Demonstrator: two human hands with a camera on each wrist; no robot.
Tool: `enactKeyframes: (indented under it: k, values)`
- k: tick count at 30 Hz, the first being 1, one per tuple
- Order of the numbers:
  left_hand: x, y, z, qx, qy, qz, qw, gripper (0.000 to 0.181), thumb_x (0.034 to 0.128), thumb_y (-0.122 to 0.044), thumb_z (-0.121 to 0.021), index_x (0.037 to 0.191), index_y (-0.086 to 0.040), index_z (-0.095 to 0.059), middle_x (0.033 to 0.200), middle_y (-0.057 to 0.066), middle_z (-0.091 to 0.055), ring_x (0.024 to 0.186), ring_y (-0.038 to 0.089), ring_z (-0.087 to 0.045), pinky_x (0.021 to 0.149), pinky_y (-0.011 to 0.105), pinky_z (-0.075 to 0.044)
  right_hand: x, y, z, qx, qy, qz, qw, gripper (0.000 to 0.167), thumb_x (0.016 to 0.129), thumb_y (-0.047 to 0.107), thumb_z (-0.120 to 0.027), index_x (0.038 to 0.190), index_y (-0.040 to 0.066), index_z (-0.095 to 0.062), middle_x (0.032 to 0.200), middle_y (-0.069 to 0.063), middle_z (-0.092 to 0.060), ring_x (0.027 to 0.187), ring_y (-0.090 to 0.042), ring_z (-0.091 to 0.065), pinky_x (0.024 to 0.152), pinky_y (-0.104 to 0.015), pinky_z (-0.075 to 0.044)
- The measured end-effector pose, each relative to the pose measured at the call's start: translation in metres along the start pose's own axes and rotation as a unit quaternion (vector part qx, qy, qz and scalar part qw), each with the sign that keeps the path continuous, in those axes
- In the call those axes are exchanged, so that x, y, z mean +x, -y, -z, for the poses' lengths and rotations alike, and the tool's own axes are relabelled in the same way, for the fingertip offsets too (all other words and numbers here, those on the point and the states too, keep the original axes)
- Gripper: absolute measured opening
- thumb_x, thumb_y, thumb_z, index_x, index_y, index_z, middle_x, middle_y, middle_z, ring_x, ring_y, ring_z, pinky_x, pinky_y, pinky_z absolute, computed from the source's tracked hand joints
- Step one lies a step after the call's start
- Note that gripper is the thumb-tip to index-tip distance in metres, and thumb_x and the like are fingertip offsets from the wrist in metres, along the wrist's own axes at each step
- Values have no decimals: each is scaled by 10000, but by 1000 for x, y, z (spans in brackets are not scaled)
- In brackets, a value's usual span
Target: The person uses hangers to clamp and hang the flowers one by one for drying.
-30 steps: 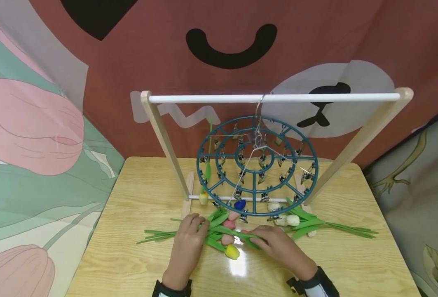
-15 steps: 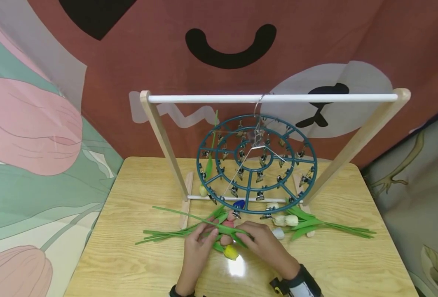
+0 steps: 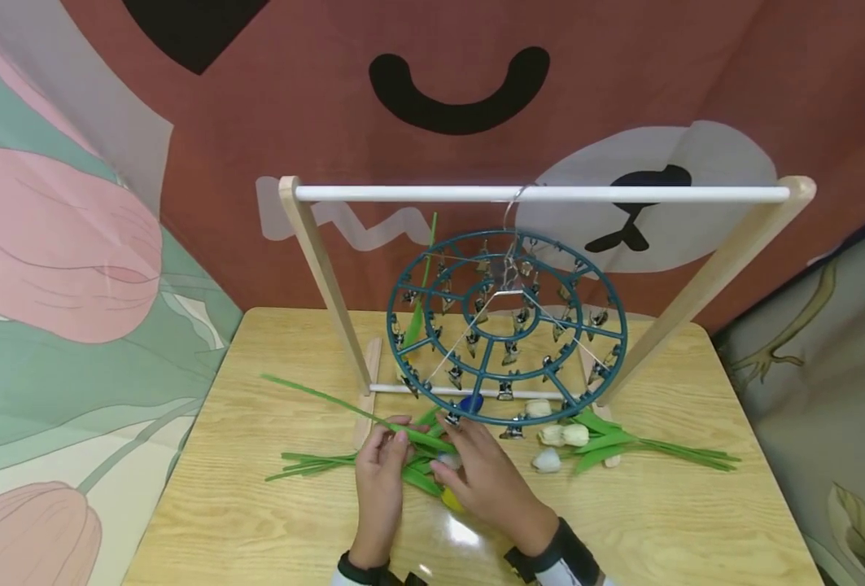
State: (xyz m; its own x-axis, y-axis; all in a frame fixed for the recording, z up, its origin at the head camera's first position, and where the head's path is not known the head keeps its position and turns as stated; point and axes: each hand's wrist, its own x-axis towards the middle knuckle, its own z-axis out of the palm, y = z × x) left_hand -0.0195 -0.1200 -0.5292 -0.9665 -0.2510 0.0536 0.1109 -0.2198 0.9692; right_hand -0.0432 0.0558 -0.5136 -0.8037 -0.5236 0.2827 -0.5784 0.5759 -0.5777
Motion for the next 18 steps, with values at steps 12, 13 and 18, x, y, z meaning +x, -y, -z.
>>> enactKeyframes:
  k: [12,13,18]
  values:
    - [38,-24,10,262,973,-1401,9850,177,1041,45,-496,1093,174,-606,1576,237,-445,1265,203,-648,1129,263,-470,7,7,1,353,238,94,9990,690,1054,340,-587,1616,59,-301,1547,-237,-484,1417,-366,-487,1125,-529,-477]
    - [39,-25,10,234,999,-1371,9852,176,1040,42,-503,1096,170,-611,1556,231,-475,1267,205,-648,1132,275,-474,8,7,0,379,239,101,9989,689,1055,337,-585,1617,59,-299,1551,-237,-479,1420,-367,-484,1126,-532,-475]
    - [40,-30,9,223,951,-1130,9888,169,1023,22,-542,1103,142,-629,1445,91,-613,1308,191,-620,1132,301,-482,9,6,-1,298,134,249,9992,706,1066,362,-553,1630,59,-254,1599,-216,-420,1453,-383,-444,1159,-549,-436]
